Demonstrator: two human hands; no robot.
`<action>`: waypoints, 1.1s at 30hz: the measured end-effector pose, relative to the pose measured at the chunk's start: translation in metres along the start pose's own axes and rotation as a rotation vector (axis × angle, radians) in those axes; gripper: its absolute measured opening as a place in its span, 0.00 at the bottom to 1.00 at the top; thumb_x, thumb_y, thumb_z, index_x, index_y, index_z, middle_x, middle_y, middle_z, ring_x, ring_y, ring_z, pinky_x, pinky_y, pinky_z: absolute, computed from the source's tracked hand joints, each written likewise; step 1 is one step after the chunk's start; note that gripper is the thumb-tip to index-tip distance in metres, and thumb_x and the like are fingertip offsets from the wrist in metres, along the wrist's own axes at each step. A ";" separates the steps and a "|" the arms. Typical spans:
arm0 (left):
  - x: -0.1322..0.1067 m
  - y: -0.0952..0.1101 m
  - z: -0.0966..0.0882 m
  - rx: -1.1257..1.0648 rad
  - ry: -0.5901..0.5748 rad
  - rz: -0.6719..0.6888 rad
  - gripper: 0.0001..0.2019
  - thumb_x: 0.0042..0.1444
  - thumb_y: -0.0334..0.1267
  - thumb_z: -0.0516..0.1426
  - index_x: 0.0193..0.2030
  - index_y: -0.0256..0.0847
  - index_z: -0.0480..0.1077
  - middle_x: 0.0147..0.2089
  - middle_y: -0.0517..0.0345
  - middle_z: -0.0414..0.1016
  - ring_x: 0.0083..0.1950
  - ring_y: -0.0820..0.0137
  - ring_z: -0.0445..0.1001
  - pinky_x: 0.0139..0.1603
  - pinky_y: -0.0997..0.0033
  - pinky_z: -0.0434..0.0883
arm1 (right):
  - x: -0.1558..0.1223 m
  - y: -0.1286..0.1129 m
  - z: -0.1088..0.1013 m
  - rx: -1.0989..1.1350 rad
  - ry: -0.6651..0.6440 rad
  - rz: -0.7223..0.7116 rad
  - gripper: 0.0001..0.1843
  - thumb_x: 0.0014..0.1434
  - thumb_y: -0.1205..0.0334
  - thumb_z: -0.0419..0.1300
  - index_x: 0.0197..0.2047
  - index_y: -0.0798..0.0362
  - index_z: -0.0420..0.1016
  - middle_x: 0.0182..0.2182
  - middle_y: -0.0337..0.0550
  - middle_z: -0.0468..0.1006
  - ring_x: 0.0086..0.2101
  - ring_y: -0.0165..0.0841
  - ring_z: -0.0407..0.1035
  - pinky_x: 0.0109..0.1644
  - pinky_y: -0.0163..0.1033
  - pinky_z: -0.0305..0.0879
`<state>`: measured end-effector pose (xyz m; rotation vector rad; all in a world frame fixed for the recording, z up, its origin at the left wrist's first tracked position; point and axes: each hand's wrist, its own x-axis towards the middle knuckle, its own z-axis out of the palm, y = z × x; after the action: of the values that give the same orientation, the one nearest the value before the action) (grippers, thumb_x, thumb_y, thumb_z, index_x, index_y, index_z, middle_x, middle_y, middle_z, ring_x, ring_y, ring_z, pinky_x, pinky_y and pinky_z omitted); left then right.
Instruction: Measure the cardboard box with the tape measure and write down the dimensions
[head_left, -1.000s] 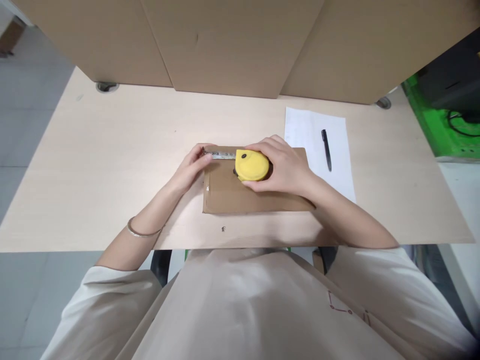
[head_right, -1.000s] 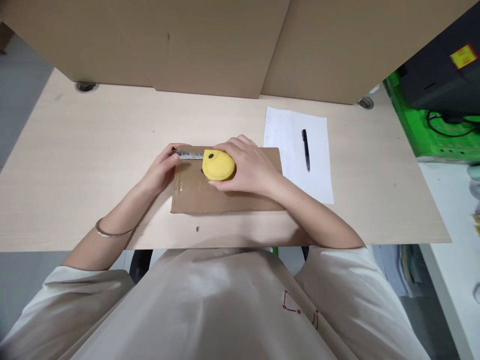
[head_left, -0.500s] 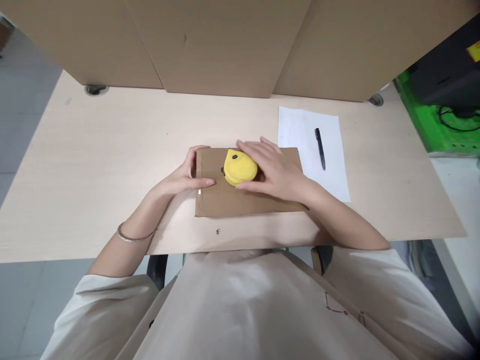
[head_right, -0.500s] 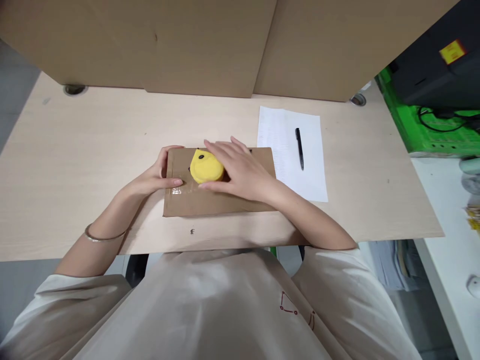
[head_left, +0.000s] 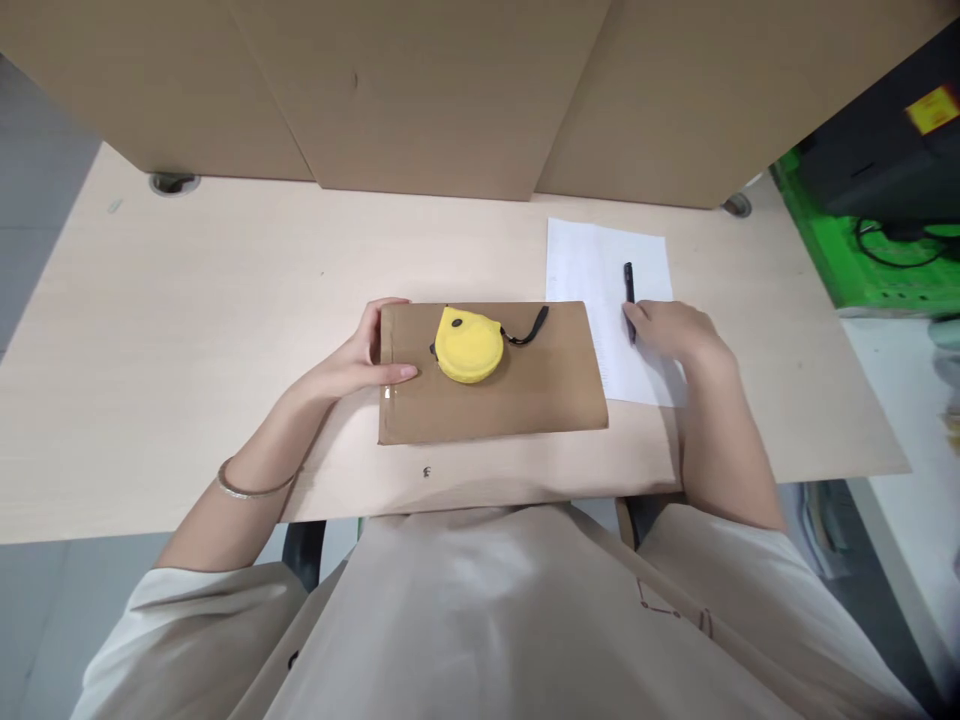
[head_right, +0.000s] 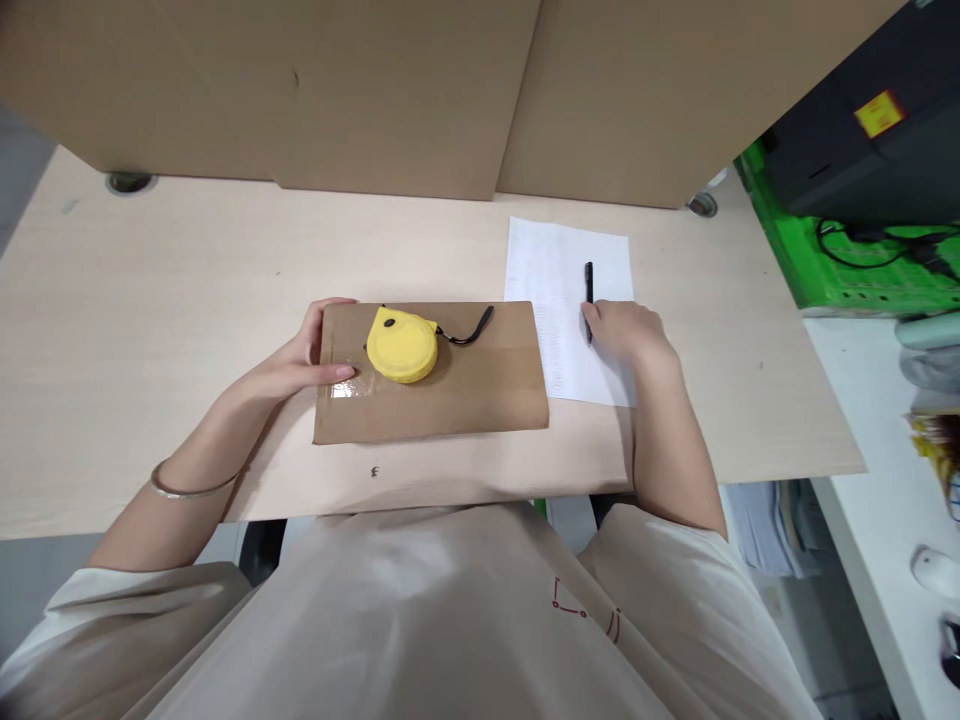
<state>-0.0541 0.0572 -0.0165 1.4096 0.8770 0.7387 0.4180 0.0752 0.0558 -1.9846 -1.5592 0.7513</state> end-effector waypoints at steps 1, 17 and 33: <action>0.000 -0.001 0.000 -0.003 0.000 0.010 0.51 0.56 0.52 0.87 0.78 0.56 0.66 0.75 0.44 0.77 0.75 0.43 0.81 0.67 0.49 0.88 | 0.003 0.005 0.001 0.092 -0.007 0.008 0.25 0.75 0.36 0.81 0.46 0.44 0.76 0.28 0.42 0.81 0.33 0.43 0.82 0.40 0.46 0.82; -0.002 0.004 0.000 0.044 -0.002 -0.006 0.51 0.56 0.53 0.87 0.78 0.55 0.66 0.80 0.42 0.74 0.80 0.41 0.77 0.73 0.47 0.85 | 0.040 0.079 0.017 0.539 0.001 0.075 0.34 0.59 0.44 0.90 0.34 0.42 0.67 0.22 0.38 0.80 0.20 0.30 0.67 0.20 0.37 0.60; -0.002 0.002 0.001 0.018 -0.008 0.020 0.49 0.56 0.51 0.86 0.78 0.56 0.67 0.80 0.43 0.76 0.79 0.41 0.79 0.72 0.46 0.87 | 0.035 0.069 0.023 0.411 0.054 0.074 0.29 0.52 0.75 0.82 0.25 0.44 0.65 0.16 0.34 0.69 0.17 0.27 0.60 0.18 0.31 0.56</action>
<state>-0.0544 0.0553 -0.0140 1.4376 0.8665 0.7414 0.4565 0.0960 -0.0120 -1.7464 -1.1907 0.9528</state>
